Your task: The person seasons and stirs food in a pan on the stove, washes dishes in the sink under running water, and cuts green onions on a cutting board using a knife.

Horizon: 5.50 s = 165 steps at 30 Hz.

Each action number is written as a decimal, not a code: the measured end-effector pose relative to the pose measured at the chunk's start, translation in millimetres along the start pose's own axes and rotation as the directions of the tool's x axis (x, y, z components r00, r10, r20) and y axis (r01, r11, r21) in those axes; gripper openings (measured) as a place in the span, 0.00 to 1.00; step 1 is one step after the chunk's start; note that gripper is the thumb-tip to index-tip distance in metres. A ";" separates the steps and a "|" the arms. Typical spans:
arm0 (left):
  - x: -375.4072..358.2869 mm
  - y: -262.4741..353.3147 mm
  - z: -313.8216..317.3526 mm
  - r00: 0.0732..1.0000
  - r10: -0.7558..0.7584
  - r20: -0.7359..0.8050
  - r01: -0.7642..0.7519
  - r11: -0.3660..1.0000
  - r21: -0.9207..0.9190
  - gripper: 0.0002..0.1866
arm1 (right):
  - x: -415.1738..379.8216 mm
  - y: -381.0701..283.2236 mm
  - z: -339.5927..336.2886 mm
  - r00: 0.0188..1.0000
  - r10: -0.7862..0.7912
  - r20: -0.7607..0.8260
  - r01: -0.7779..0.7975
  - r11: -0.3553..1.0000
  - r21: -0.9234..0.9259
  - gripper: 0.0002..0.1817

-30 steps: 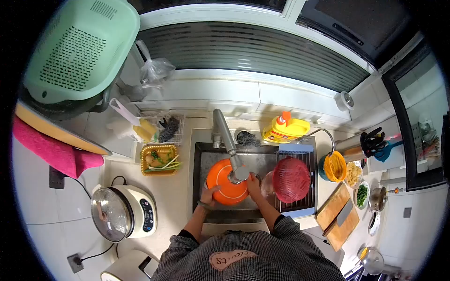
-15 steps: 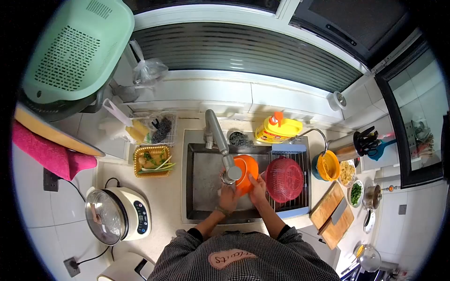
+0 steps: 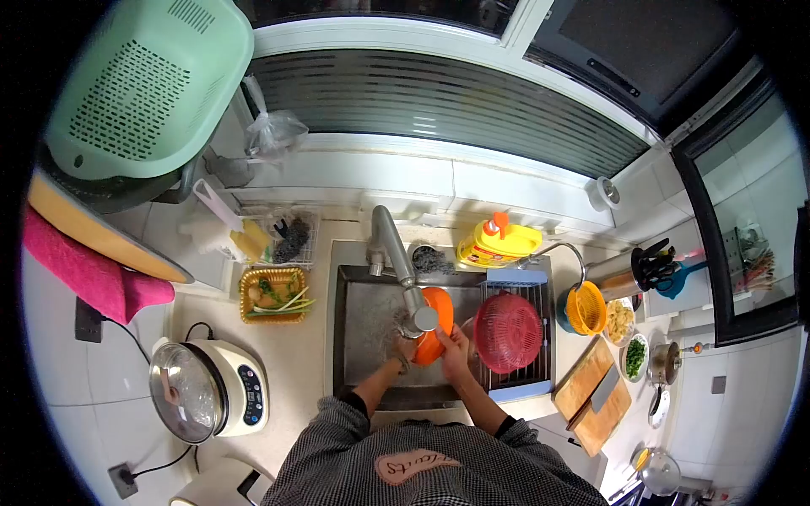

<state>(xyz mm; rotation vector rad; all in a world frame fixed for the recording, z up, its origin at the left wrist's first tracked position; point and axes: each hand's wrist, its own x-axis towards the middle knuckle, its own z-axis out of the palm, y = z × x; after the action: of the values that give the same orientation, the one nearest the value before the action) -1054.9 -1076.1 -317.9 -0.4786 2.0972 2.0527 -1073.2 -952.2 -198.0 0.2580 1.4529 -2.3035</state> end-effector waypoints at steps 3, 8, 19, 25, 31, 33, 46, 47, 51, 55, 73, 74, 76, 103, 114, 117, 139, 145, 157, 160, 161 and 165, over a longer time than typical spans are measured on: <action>-20.1 9.3 23.9 0.994 0.026 0.104 -0.036 0.995 0.098 0.25 | 8.2 -2.8 12.0 0.987 -0.151 0.058 0.161 0.895 -0.417 0.14; -23.3 18.8 -16.9 0.991 -0.022 -0.129 0.019 1.000 -0.024 0.27 | -13.2 10.5 31.4 0.967 0.006 0.254 0.250 0.159 -0.955 0.15; -76.7 27.7 -79.3 0.986 0.000 -0.166 -0.034 0.978 -0.205 0.30 | 33.5 36.4 -10.8 0.887 0.048 0.459 0.460 -0.032 -0.887 0.15; -82.3 39.6 -85.5 0.964 -0.082 -0.252 0.062 0.994 -0.086 0.30 | -14.5 31.4 37.8 0.715 0.194 0.672 0.478 0.567 -0.671 0.16; -78.4 37.9 -107.7 0.954 -0.071 -0.290 -0.031 0.943 -0.330 0.24 | 2.8 8.4 -52.8 0.684 0.194 0.704 0.730 -0.174 -0.661 0.24; -77.8 31.9 -107.4 0.975 -0.030 -0.219 -0.062 0.914 -0.401 0.25 | 0.0 -3.1 -46.2 0.758 0.068 0.649 0.634 -0.310 -0.708 0.27; -34.4 72.9 -92.9 0.970 -0.103 -0.221 0.202 0.846 0.494 0.24 | 23.2 78.4 -87.4 0.796 0.590 -0.138 -0.601 0.796 -0.063 0.24; -37.2 88.0 -93.7 0.968 -0.146 -0.204 0.238 0.798 0.554 0.24 | 22.8 84.2 -82.8 0.757 0.652 -0.046 -0.633 0.749 0.199 0.22; -46.7 55.6 -113.0 0.983 0.045 -0.176 0.034 0.905 0.425 0.29 | 22.0 79.8 -52.2 0.857 0.513 -0.050 -0.501 0.852 0.152 0.22; -36.9 -13.0 -100.1 0.967 -0.019 -0.253 0.103 0.940 0.325 0.40 | 23.9 62.1 -39.1 0.952 0.266 -0.148 -0.274 0.961 -0.036 0.22; 14.9 -6.3 -34.4 0.943 0.327 0.056 -0.321 0.942 -0.100 0.18 | -4.7 -82.2 -30.9 0.784 -0.611 -0.111 0.376 0.609 -0.699 0.16; 2.2 24.3 -38.5 0.989 0.035 0.143 0.049 0.841 -0.539 0.19 | -6.5 -82.5 -29.5 0.782 -0.612 -0.114 0.377 0.610 -0.697 0.16; -3.7 30.1 -40.4 0.919 -0.188 0.347 0.394 0.455 -0.798 0.19 | -10.0 -81.5 -26.5 0.770 -0.602 -0.212 0.344 0.671 -0.657 0.15; -66.6 51.5 -85.5 0.939 -0.335 -0.082 0.190 0.701 -0.687 0.20 | -21.1 -39.1 -37.2 0.836 -0.454 -0.309 0.259 0.822 -0.507 0.16; -86.5 109.0 -89.3 0.920 -0.045 -0.389 -0.119 0.915 -0.386 0.17 | -22.2 -26.0 -40.6 0.826 -0.476 -0.302 0.261 0.798 -0.543 0.17; -89.2 119.2 -88.0 0.907 -0.030 -0.419 -0.129 0.930 -0.344 0.18 | -23.0 -25.3 -40.3 0.831 -0.471 -0.297 0.275 0.811 -0.516 0.17; -97.3 90.9 -130.2 0.992 -0.117 -0.048 0.021 0.526 -0.850 0.20 | -24.5 -17.7 -41.2 0.855 -0.425 -0.298 0.151 0.753 -0.640 0.17; -54.6 134.3 -158.8 0.939 -0.152 -0.310 -0.172 0.571 -0.803 0.18 | -24.1 -22.2 -27.0 0.890 -0.384 -0.244 0.185 0.795 -0.577 0.17; 87.1 120.3 -255.4 0.497 0.444 -0.745 0.017 0.854 0.520 0.22 | -7.9 8.8 -37.9 0.951 -0.257 -0.170 0.153 0.873 -0.463 0.17; 66.6 155.7 -252.9 0.527 0.701 -0.481 0.204 0.445 0.872 0.20 | -7.1 18.3 -37.0 0.955 -0.215 -0.204 0.118 0.908 -0.402 0.17; 66.9 151.2 -258.3 0.622 0.736 -0.267 0.035 0.314 0.949 0.19 | -7.7 17.0 -33.8 0.964 -0.155 -0.217 0.068 0.930 -0.362 0.17; 65.5 153.0 -248.0 0.899 0.126 -0.420 0.288 0.553 0.782 0.18 | -9.1 4.3 -16.5 0.952 0.112 -0.284 -0.174 0.963 -0.204 0.18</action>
<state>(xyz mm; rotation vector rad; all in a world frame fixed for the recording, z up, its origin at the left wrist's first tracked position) -1142.8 -1329.5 -186.5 -0.8725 2.8885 0.6709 -1064.1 -936.9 -205.5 0.6101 1.7496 -2.0231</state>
